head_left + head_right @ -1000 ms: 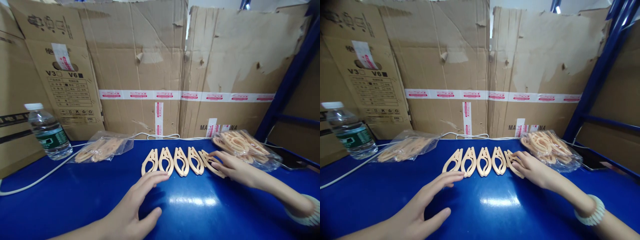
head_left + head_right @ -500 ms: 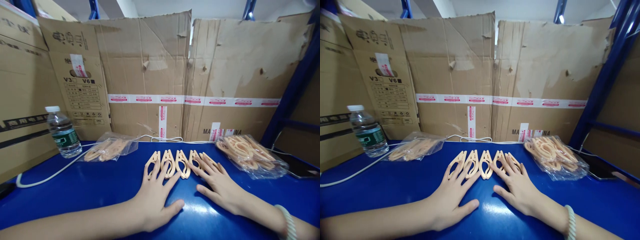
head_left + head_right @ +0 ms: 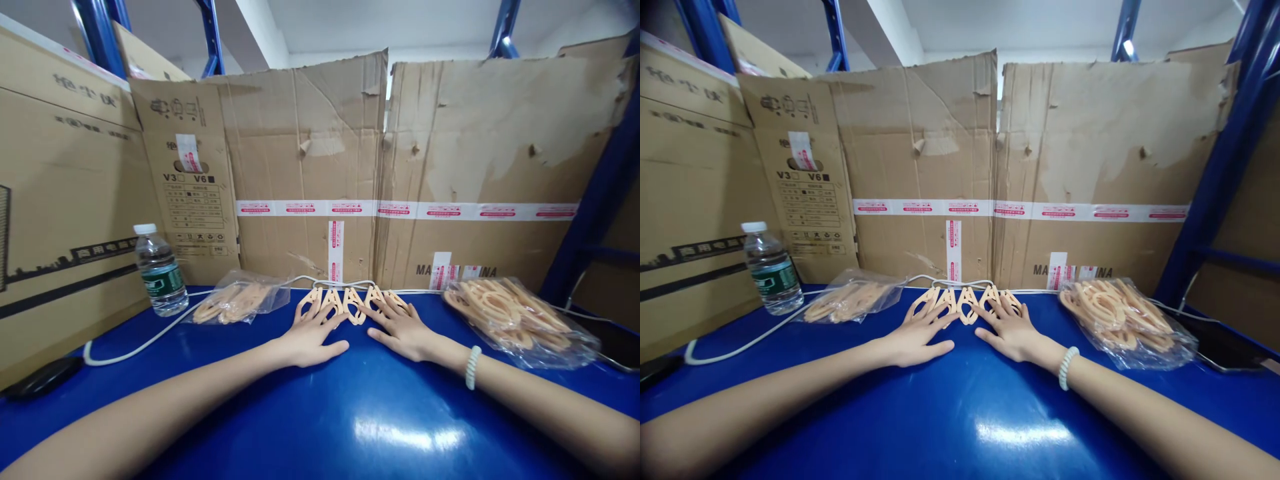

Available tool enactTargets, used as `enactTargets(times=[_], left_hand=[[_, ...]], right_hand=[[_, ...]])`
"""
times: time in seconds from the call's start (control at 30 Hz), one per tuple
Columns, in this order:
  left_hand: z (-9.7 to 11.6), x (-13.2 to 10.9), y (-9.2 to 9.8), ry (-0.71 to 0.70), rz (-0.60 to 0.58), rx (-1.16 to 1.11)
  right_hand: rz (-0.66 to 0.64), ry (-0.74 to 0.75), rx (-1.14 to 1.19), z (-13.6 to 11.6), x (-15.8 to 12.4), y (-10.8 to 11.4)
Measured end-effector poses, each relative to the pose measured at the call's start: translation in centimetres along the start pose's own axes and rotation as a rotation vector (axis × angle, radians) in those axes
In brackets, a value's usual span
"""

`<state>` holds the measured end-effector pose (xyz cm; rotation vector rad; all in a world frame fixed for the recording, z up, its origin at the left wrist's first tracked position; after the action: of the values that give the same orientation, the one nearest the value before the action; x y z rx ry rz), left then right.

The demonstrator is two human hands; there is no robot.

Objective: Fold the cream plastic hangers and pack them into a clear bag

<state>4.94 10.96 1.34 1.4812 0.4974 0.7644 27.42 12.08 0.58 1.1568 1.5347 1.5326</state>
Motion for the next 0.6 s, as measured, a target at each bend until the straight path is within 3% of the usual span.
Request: enactTargets(times=[0.2, 0.37, 0.5, 0.6], left_hand=[[0.4, -2.1, 2.5, -0.143, 0.241, 0.177], [-3.1, -4.1, 4.3, 0.077, 0.510, 0.318], [-5.3, -4.4, 4.4, 0.125, 0.546, 0.359], [-4.5, -4.7, 4.4, 0.017, 0.538, 0.350]], right_hand=[[0.203, 0.055, -0.071, -0.7, -2.3, 0.6], [0.222, 0.167, -0.067, -2.1, -6.2, 1.5], [0.313, 0.160, 0.011, -2.7, -7.2, 2.5], [0.422, 0.144, 0.145, -2.3, -7.0, 3.2]])
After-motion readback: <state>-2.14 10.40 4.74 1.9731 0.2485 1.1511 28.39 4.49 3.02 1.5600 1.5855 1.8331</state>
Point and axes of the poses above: each hand's wrist, its own x-axis towards the middle knuckle, its own y-axis out of the back of the hand, z = x × y, the point moved 3 cm from there along x, towards the middle knuckle, and after that the axes turned 5 degrees about -y, right-handed, at the moved point
